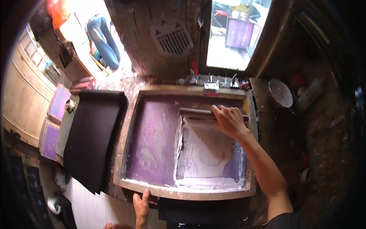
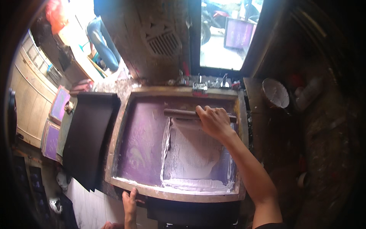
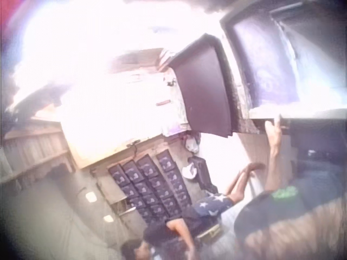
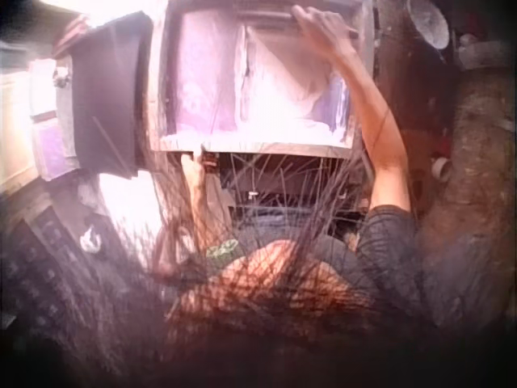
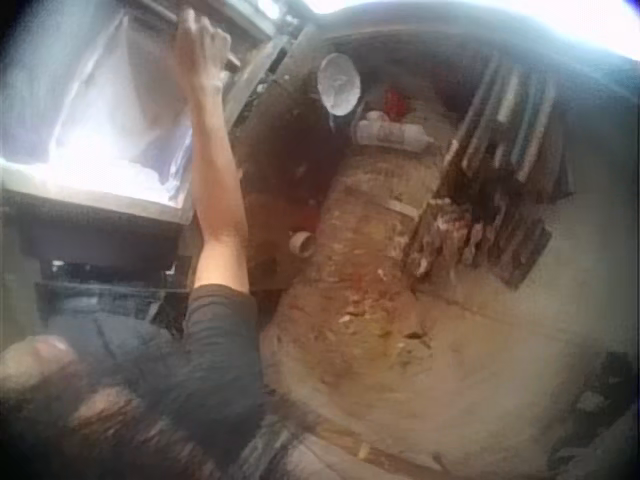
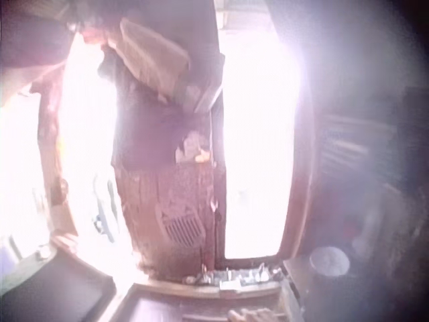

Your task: The person repeatedly places black t-shirts under a screen printing frame, uses a squeegee to press white ink through the screen onto each shirt, then lifts the frame and removes the printed shirt. The process is repeated for multiple shirts in a small workshop.

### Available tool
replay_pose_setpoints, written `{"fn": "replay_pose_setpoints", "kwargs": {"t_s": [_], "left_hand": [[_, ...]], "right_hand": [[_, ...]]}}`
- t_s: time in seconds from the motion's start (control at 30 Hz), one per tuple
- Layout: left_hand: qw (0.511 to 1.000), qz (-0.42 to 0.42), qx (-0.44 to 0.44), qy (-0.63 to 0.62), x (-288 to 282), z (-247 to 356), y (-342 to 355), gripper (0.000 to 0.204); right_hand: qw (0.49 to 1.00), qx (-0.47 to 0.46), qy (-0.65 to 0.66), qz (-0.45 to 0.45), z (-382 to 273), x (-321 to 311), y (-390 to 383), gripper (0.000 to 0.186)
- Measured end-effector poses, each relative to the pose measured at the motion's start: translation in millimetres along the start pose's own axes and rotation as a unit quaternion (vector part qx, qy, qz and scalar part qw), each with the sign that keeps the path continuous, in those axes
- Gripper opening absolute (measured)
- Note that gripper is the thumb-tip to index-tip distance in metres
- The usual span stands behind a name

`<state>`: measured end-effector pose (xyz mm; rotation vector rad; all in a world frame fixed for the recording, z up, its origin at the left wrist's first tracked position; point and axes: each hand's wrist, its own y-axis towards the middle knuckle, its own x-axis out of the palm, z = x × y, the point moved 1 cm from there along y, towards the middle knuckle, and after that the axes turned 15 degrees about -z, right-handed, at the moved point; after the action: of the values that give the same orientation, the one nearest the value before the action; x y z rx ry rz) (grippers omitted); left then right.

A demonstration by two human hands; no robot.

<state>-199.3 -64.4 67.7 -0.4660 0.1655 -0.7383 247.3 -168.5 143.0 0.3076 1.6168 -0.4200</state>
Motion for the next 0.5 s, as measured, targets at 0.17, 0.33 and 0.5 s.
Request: {"fn": "replay_pose_setpoints", "kwargs": {"t_s": [0.17,0.33,0.5], "left_hand": [[0.999,0.038,-0.011,-0.004,-2,-8,-4,0.046],[0.999,0.023,0.027,-0.015,0,-11,-2,0.043],[0.989,0.02,0.141,-0.039,5,-25,9,0.047]], "right_hand": [[0.998,-0.026,0.044,-0.042,-49,11,-76,0.022],[0.993,-0.067,0.058,-0.072,-99,10,-161,0.019],[0.998,-0.05,0.016,-0.047,-124,20,-213,0.026]]}}
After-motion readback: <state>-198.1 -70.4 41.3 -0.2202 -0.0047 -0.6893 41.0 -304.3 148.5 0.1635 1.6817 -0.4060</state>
